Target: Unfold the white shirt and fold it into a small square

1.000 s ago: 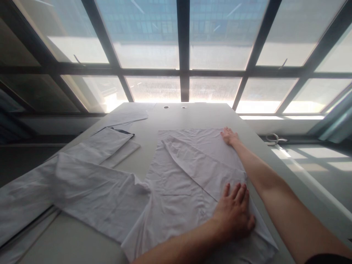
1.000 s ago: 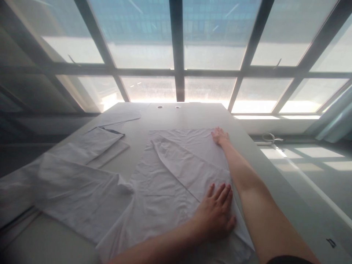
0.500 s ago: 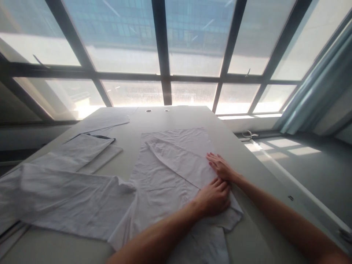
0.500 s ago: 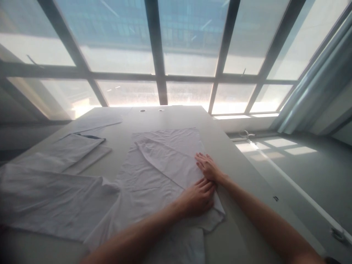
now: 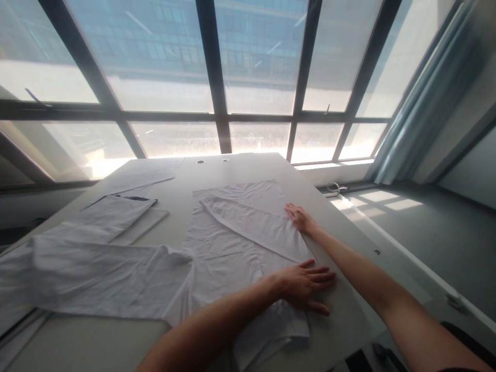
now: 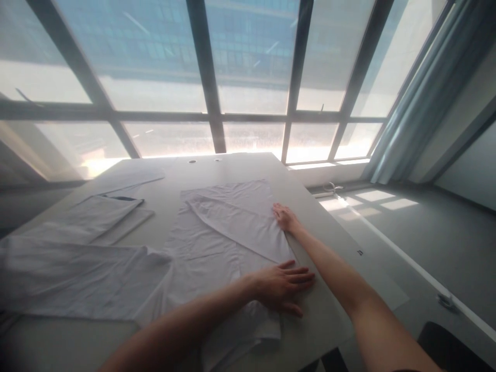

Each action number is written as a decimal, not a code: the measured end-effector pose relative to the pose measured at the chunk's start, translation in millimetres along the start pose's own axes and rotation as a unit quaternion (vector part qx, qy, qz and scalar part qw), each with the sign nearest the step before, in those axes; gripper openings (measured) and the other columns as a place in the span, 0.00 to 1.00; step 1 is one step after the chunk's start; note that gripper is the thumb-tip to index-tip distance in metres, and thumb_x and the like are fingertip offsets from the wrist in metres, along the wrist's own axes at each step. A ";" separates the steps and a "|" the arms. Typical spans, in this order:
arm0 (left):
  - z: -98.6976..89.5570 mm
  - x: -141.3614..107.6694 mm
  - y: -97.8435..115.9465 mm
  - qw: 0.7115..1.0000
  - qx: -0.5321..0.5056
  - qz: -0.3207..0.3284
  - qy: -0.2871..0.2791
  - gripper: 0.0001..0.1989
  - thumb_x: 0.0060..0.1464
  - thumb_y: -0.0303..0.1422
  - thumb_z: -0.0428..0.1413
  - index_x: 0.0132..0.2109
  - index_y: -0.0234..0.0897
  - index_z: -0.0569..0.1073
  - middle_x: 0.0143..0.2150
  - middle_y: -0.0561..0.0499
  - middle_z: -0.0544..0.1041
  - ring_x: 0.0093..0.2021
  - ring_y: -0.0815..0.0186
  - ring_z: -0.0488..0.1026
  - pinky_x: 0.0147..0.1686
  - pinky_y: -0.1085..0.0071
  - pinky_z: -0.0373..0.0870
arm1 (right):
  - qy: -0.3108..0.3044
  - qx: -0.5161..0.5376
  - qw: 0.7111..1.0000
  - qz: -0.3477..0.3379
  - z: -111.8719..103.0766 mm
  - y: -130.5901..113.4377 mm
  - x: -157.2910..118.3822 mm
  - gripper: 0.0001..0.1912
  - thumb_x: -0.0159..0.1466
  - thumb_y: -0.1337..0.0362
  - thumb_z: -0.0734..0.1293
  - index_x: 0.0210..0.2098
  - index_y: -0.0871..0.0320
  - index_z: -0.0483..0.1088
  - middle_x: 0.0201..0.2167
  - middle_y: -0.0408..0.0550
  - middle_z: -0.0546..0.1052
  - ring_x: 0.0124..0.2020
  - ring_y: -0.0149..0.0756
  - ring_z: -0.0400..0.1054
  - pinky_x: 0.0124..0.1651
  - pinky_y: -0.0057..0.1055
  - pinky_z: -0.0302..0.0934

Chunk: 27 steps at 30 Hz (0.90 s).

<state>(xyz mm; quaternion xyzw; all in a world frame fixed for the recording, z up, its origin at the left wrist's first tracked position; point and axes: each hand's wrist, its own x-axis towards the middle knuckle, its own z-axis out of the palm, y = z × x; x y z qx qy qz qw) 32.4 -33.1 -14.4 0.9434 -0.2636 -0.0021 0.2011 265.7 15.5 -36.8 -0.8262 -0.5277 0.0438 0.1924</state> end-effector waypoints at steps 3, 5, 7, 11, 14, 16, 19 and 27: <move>1.0 0.8 2.1 1.000 0.003 0.007 -0.004 0.36 0.71 0.47 0.46 0.75 0.29 0.54 0.77 0.38 0.55 0.78 0.56 0.47 0.75 0.51 0.41 | 0.076 0.011 0.990 0.119 -2.7 7.4 5.2 0.29 0.75 0.62 0.49 0.71 0.57 0.63 0.64 0.61 0.73 0.64 0.50 0.68 0.67 0.46 0.58; 0.5 1.1 2.3 1.000 0.006 0.007 -0.007 0.34 0.71 0.46 0.46 0.75 0.31 0.55 0.77 0.40 0.56 0.78 0.57 0.48 0.75 0.51 0.42 | 0.108 0.025 0.980 0.163 -4.4 13.8 8.2 0.31 0.73 0.64 0.48 0.72 0.61 0.62 0.61 0.64 0.75 0.63 0.53 0.70 0.65 0.48 0.61; 0.3 1.4 2.0 1.000 0.007 0.008 -0.008 0.34 0.71 0.46 0.46 0.75 0.32 0.56 0.77 0.41 0.56 0.78 0.57 0.47 0.75 0.51 0.42 | 0.129 0.046 0.975 0.173 -5.6 19.7 9.5 0.32 0.72 0.65 0.48 0.72 0.62 0.63 0.61 0.63 0.75 0.64 0.50 0.69 0.65 0.45 0.62; 2.9 2.6 0.3 1.000 0.006 0.013 -0.010 0.34 0.71 0.47 0.45 0.75 0.30 0.57 0.77 0.40 0.56 0.78 0.56 0.46 0.75 0.51 0.39 | 0.151 0.081 0.972 0.160 -7.0 26.7 7.6 0.34 0.68 0.66 0.50 0.70 0.64 0.65 0.61 0.59 0.76 0.64 0.45 0.69 0.65 0.42 0.63; 5.9 3.0 -1.2 1.000 0.005 0.014 -0.011 0.34 0.71 0.46 0.46 0.74 0.29 0.57 0.77 0.40 0.56 0.78 0.56 0.46 0.75 0.51 0.38 | 0.158 0.093 0.973 0.143 -9.2 26.2 4.9 0.35 0.66 0.66 0.51 0.68 0.66 0.67 0.60 0.58 0.76 0.64 0.45 0.70 0.65 0.42 0.63; 7.0 2.7 -1.4 1.000 0.008 0.011 -0.008 0.34 0.71 0.46 0.46 0.75 0.30 0.57 0.77 0.41 0.56 0.78 0.57 0.46 0.75 0.51 0.39 | 0.158 0.094 0.975 0.126 -10.2 20.7 2.1 0.35 0.65 0.66 0.51 0.68 0.65 0.67 0.60 0.57 0.77 0.64 0.45 0.69 0.66 0.42 0.62; 5.8 2.2 0.1 1.000 0.017 0.010 0.001 0.34 0.70 0.46 0.46 0.75 0.32 0.57 0.76 0.42 0.57 0.78 0.58 0.47 0.75 0.51 0.41 | 0.158 0.076 0.980 0.092 -5.2 -0.6 -7.6 0.33 0.66 0.66 0.52 0.68 0.63 0.68 0.66 0.55 0.71 0.70 0.44 0.62 0.71 0.42 0.55; -2.7 1.8 9.3 0.998 0.034 -0.048 -0.025 0.36 0.66 0.52 0.54 0.74 0.41 0.61 0.74 0.51 0.64 0.77 0.59 0.49 0.75 0.67 0.42 | -0.009 -0.074 0.992 -0.104 31.7 -74.2 -54.5 0.32 0.74 0.54 0.54 0.74 0.56 0.57 0.77 0.53 0.51 0.78 0.45 0.40 0.76 0.49 0.37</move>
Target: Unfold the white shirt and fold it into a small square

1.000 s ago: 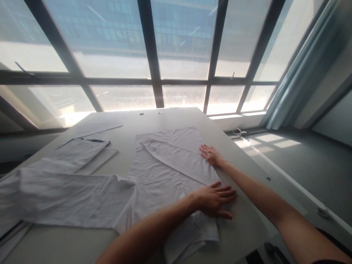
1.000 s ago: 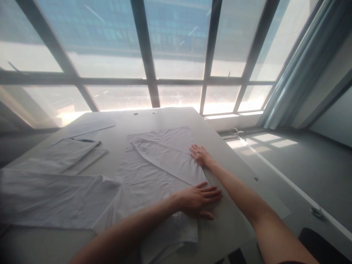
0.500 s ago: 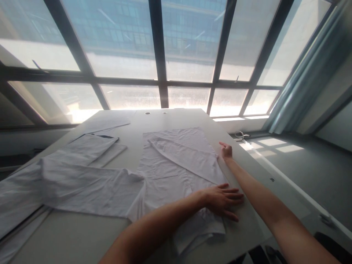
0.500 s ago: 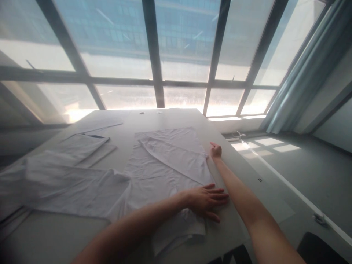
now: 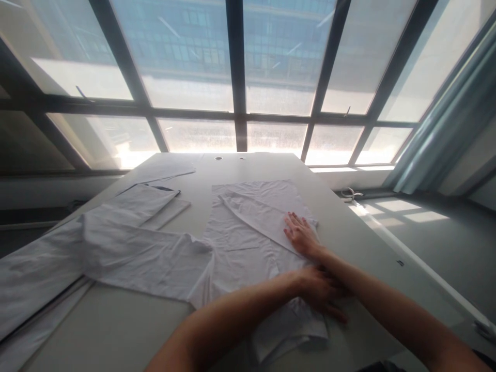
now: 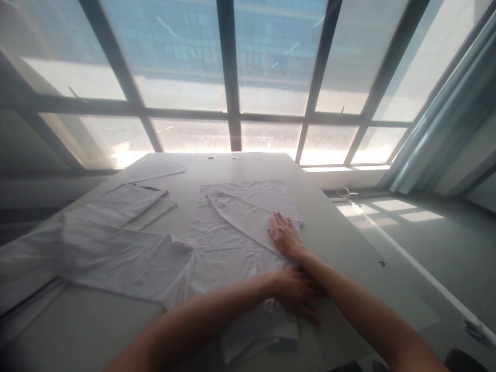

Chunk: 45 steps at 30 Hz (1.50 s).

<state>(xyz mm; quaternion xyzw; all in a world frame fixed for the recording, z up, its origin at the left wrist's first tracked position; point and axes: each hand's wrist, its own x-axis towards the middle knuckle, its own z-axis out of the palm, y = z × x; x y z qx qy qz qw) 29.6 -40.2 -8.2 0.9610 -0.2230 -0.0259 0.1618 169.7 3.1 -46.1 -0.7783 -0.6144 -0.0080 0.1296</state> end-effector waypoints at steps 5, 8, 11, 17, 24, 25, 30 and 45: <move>3.2 1.5 -1.1 0.999 0.045 0.028 0.009 0.37 0.67 0.51 0.53 0.74 0.35 0.62 0.73 0.48 0.64 0.77 0.57 0.49 0.76 0.65 0.36 | -0.042 -0.003 0.999 0.014 -3.0 0.5 0.1 0.33 0.75 0.53 0.53 0.75 0.62 0.55 0.76 0.59 0.51 0.77 0.47 0.43 0.76 0.48 0.38; 5.8 2.0 -2.3 0.997 0.063 0.034 0.027 0.35 0.67 0.50 0.52 0.72 0.34 0.65 0.71 0.47 0.68 0.76 0.57 0.53 0.75 0.67 0.41 | -0.038 -0.009 0.999 0.014 -4.8 -0.3 0.6 0.33 0.75 0.54 0.53 0.75 0.62 0.55 0.76 0.59 0.51 0.77 0.48 0.43 0.76 0.49 0.38; 8.0 2.6 -3.3 0.997 0.060 0.032 0.039 0.34 0.67 0.50 0.52 0.72 0.35 0.65 0.71 0.48 0.68 0.76 0.59 0.52 0.75 0.69 0.43 | -0.034 -0.010 0.999 0.016 -4.5 -2.3 -0.3 0.33 0.75 0.53 0.53 0.75 0.61 0.55 0.76 0.58 0.51 0.77 0.46 0.43 0.76 0.48 0.37; 9.6 4.8 -7.3 0.998 0.018 0.054 0.015 0.37 0.68 0.48 0.48 0.74 0.28 0.59 0.76 0.43 0.59 0.78 0.55 0.46 0.75 0.53 0.40 | -0.066 -0.015 0.998 0.009 -8.6 26.1 9.8 0.33 0.75 0.54 0.53 0.75 0.61 0.53 0.77 0.56 0.49 0.77 0.43 0.41 0.76 0.47 0.37; 12.3 2.2 -8.4 0.998 -0.050 0.047 0.010 0.37 0.68 0.48 0.49 0.75 0.30 0.56 0.77 0.41 0.56 0.78 0.55 0.46 0.74 0.48 0.41 | -0.061 -0.011 0.993 0.096 -12.5 81.8 33.6 0.31 0.76 0.56 0.51 0.75 0.60 0.55 0.76 0.55 0.52 0.77 0.44 0.44 0.75 0.51 0.40; 13.4 2.4 -8.4 0.997 -0.054 0.049 0.009 0.38 0.68 0.48 0.50 0.75 0.29 0.56 0.77 0.41 0.56 0.78 0.55 0.46 0.74 0.48 0.40 | -0.052 0.000 0.994 0.101 -12.2 85.7 35.8 0.31 0.76 0.56 0.51 0.74 0.59 0.56 0.76 0.55 0.54 0.77 0.44 0.45 0.75 0.51 0.40; 4.7 6.0 -13.3 0.993 -0.105 0.054 -0.009 0.37 0.66 0.49 0.54 0.73 0.31 0.61 0.77 0.42 0.56 0.78 0.52 0.44 0.74 0.48 0.37 | 0.008 0.073 0.991 0.108 -12.5 94.9 37.8 0.28 0.75 0.57 0.51 0.69 0.56 0.66 0.72 0.51 0.64 0.74 0.40 0.54 0.75 0.47 0.45; -1.2 -19.5 -86.3 0.962 0.056 -0.230 0.138 0.33 0.72 0.51 0.43 0.74 0.39 0.58 0.77 0.41 0.55 0.77 0.49 0.49 0.73 0.41 0.45 | 0.148 0.302 0.932 0.136 -13.3 105.3 29.0 0.29 0.73 0.52 0.52 0.57 0.59 0.77 0.61 0.57 0.76 0.65 0.43 0.67 0.70 0.43 0.57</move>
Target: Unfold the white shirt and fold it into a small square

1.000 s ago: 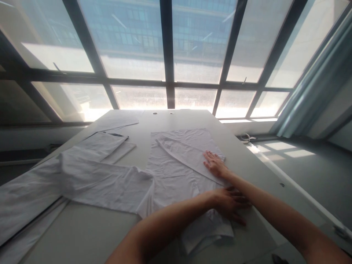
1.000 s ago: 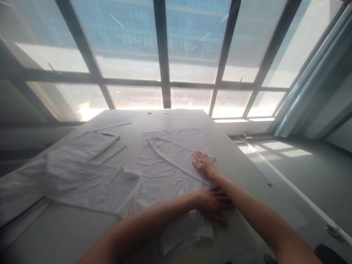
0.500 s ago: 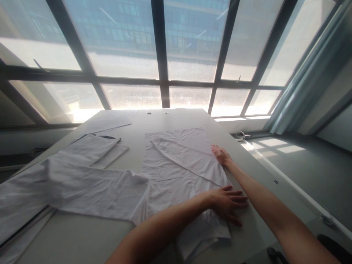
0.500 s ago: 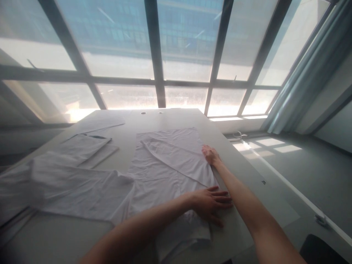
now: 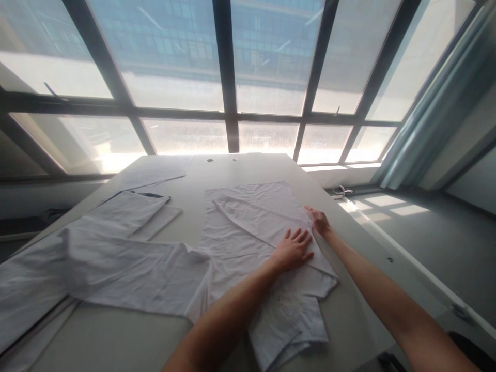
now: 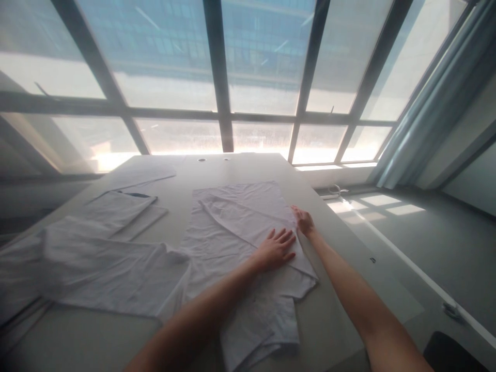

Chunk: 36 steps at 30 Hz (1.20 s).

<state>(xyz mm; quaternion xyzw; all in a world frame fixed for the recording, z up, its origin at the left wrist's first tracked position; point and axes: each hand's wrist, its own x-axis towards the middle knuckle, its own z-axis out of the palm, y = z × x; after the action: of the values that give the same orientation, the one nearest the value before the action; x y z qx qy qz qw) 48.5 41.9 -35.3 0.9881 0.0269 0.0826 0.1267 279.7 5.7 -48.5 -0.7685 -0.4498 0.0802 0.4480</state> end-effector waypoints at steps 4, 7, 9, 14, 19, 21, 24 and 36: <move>-0.3 0.2 2.2 1.000 -0.003 -0.003 -0.009 0.34 0.72 0.52 0.40 0.76 0.38 0.55 0.78 0.42 0.54 0.77 0.49 0.48 0.73 0.41 0.43 | 0.013 0.040 0.999 0.002 1.0 2.4 -0.8 0.27 0.71 0.51 0.55 0.53 0.56 0.79 0.58 0.56 0.78 0.64 0.46 0.69 0.70 0.46 0.57; -1.9 0.4 3.1 1.000 -0.017 -0.002 -0.015 0.35 0.72 0.52 0.39 0.76 0.37 0.53 0.78 0.44 0.54 0.77 0.48 0.47 0.73 0.40 0.42 | 0.030 0.060 0.998 0.010 0.7 2.7 -2.2 0.27 0.69 0.50 0.57 0.52 0.57 0.80 0.57 0.58 0.79 0.63 0.47 0.69 0.70 0.48 0.57; -2.3 0.3 3.5 1.000 -0.023 -0.002 -0.020 0.36 0.72 0.52 0.38 0.77 0.36 0.52 0.78 0.45 0.54 0.78 0.48 0.46 0.73 0.39 0.41 | 0.038 0.071 0.997 0.011 -0.4 1.9 -3.5 0.26 0.69 0.51 0.58 0.51 0.59 0.80 0.57 0.60 0.79 0.63 0.49 0.70 0.70 0.49 0.57; -2.1 0.4 5.1 0.999 -0.030 -0.004 -0.022 0.35 0.72 0.52 0.38 0.76 0.37 0.54 0.78 0.47 0.54 0.77 0.48 0.46 0.73 0.38 0.41 | 0.037 0.072 0.997 0.014 -4.5 4.6 -5.3 0.27 0.69 0.49 0.58 0.51 0.59 0.80 0.57 0.61 0.78 0.63 0.51 0.69 0.71 0.51 0.56; 0.4 0.1 6.1 0.999 -0.034 -0.009 -0.008 0.34 0.72 0.51 0.39 0.75 0.38 0.56 0.77 0.48 0.56 0.77 0.48 0.48 0.73 0.38 0.43 | 0.072 0.099 0.992 0.031 -4.4 19.3 -3.0 0.29 0.68 0.46 0.59 0.50 0.59 0.80 0.57 0.61 0.79 0.62 0.50 0.71 0.69 0.50 0.58; 1.5 -0.5 6.3 0.999 -0.034 -0.010 0.000 0.33 0.72 0.51 0.40 0.75 0.39 0.57 0.77 0.47 0.57 0.76 0.48 0.49 0.72 0.38 0.44 | 0.083 0.115 0.989 0.035 -3.2 25.3 -2.3 0.29 0.68 0.45 0.60 0.50 0.59 0.80 0.56 0.60 0.79 0.62 0.50 0.71 0.68 0.49 0.60; 3.0 -1.8 5.9 0.999 -0.036 -0.008 0.015 0.31 0.72 0.49 0.41 0.74 0.40 0.59 0.76 0.46 0.58 0.76 0.49 0.51 0.72 0.39 0.47 | 0.095 0.128 0.986 0.042 -1.5 31.1 -1.9 0.30 0.67 0.42 0.60 0.49 0.58 0.81 0.56 0.59 0.80 0.60 0.50 0.72 0.67 0.47 0.62; -27.7 -4.0 4.0 0.993 -0.097 -0.038 -0.063 0.28 0.70 0.47 0.49 0.70 0.38 0.65 0.71 0.41 0.67 0.72 0.50 0.62 0.69 0.46 0.59 | 0.103 0.158 0.980 0.065 -1.9 37.0 -0.8 0.28 0.64 0.42 0.63 0.46 0.57 0.81 0.53 0.57 0.82 0.57 0.49 0.74 0.65 0.47 0.62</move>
<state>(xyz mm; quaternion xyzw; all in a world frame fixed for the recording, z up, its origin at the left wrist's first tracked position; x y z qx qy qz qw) 40.0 44.6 -8.5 0.9728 0.0480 0.0174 0.2261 303.1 -3.3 -75.7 -0.7195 -0.3322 0.0998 0.6017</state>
